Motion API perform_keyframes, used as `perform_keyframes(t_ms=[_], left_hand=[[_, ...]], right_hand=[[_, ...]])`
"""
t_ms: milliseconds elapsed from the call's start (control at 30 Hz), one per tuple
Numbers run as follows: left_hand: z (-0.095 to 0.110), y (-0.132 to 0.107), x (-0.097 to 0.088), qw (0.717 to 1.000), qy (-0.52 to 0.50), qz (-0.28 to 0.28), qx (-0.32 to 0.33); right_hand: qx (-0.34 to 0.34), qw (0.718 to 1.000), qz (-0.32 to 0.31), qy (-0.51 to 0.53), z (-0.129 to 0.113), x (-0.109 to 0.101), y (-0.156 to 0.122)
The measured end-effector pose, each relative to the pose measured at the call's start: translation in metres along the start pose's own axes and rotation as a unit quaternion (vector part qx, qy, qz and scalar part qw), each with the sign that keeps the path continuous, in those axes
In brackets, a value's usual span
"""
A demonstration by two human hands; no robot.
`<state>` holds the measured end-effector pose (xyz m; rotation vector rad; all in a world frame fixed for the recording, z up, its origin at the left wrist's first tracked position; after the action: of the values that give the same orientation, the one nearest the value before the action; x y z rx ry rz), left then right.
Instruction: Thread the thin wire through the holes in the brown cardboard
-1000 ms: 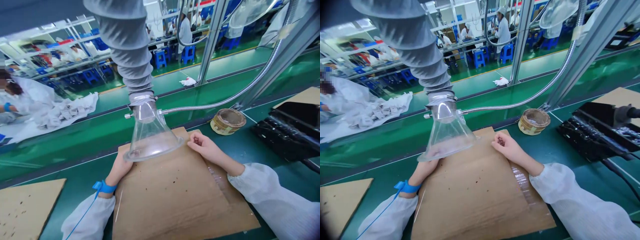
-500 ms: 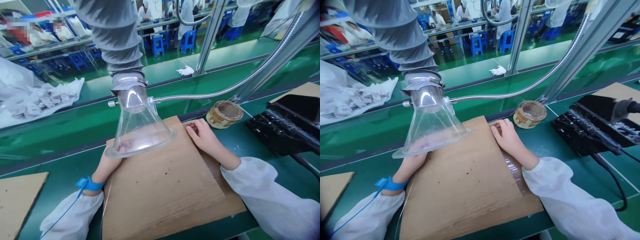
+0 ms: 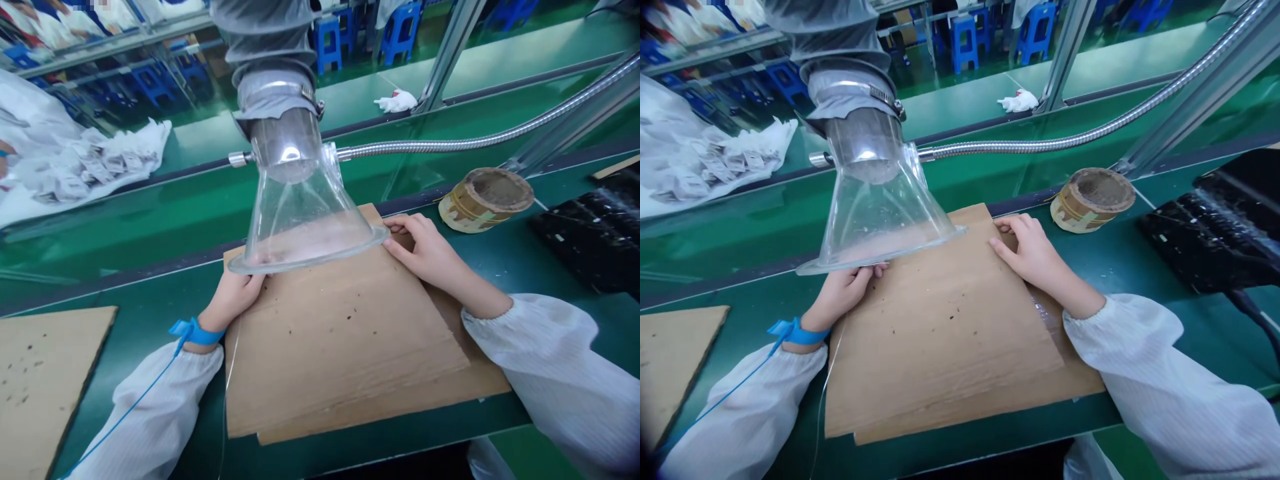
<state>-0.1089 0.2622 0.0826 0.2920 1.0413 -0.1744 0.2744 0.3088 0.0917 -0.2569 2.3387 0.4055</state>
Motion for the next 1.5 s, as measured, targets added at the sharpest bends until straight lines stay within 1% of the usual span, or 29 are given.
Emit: perform_keyframes(t_ms=[100,167,233,300,333,367,433,500,767,1000,1133,1333,1500], left_hand=[[0.015,0.0,-0.007,1.0,-0.024,-0.011,0.004],[0.034,0.002,-0.009,0.999,-0.02,-0.036,0.026],[0.058,0.005,-0.005,0.992,-0.017,-0.094,0.082],[0.079,0.009,0.004,0.979,-0.018,-0.146,0.143],[0.085,0.011,0.009,0.974,-0.02,-0.154,0.164],[0.089,0.013,0.012,0.972,-0.024,-0.15,0.177],[0.091,0.017,0.018,0.973,-0.039,-0.128,0.186],[0.088,0.017,0.02,0.974,-0.055,-0.118,0.187],[0.084,0.012,0.019,0.966,-0.042,-0.15,0.205],[0.083,0.013,0.019,0.969,-0.059,-0.142,0.195],[0.085,0.013,0.019,0.968,-0.066,-0.151,0.188],[0.084,0.014,0.018,0.979,-0.057,-0.118,0.155],[0.085,0.013,0.017,0.974,-0.053,-0.135,0.172]], right_hand=[[-0.007,1.0,-0.003,-0.02,0.001,0.002,0.0],[-0.012,0.999,0.003,-0.04,0.003,0.004,-0.001],[-0.014,0.998,0.006,-0.055,0.005,0.005,-0.001],[-0.015,0.998,0.002,-0.062,0.006,0.007,-0.001],[-0.017,0.998,-0.001,-0.065,0.007,0.007,-0.001],[-0.019,0.998,-0.004,-0.067,0.007,0.007,-0.001],[-0.021,0.997,-0.005,-0.072,0.006,0.006,-0.002],[-0.022,0.997,-0.005,-0.074,0.005,0.005,-0.002],[-0.028,0.997,-0.012,-0.075,0.002,0.005,-0.001],[-0.029,0.995,-0.017,-0.09,0.0,0.005,-0.002],[-0.02,0.995,-0.026,-0.089,-0.002,0.004,-0.003],[-0.019,0.996,-0.026,-0.083,-0.002,0.004,-0.002],[-0.017,0.996,-0.031,-0.084,-0.001,0.004,-0.003]])
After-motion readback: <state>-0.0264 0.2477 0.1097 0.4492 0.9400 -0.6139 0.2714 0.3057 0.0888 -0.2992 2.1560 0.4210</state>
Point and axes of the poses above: each hand's wrist, its own y-axis towards the middle knuckle, its own x-axis out of the palm, z = x × y, the point moved 4 cm from there along y, towards the middle knuckle, and after that the axes turned 6 degrees about y, right-handed, at the moved point
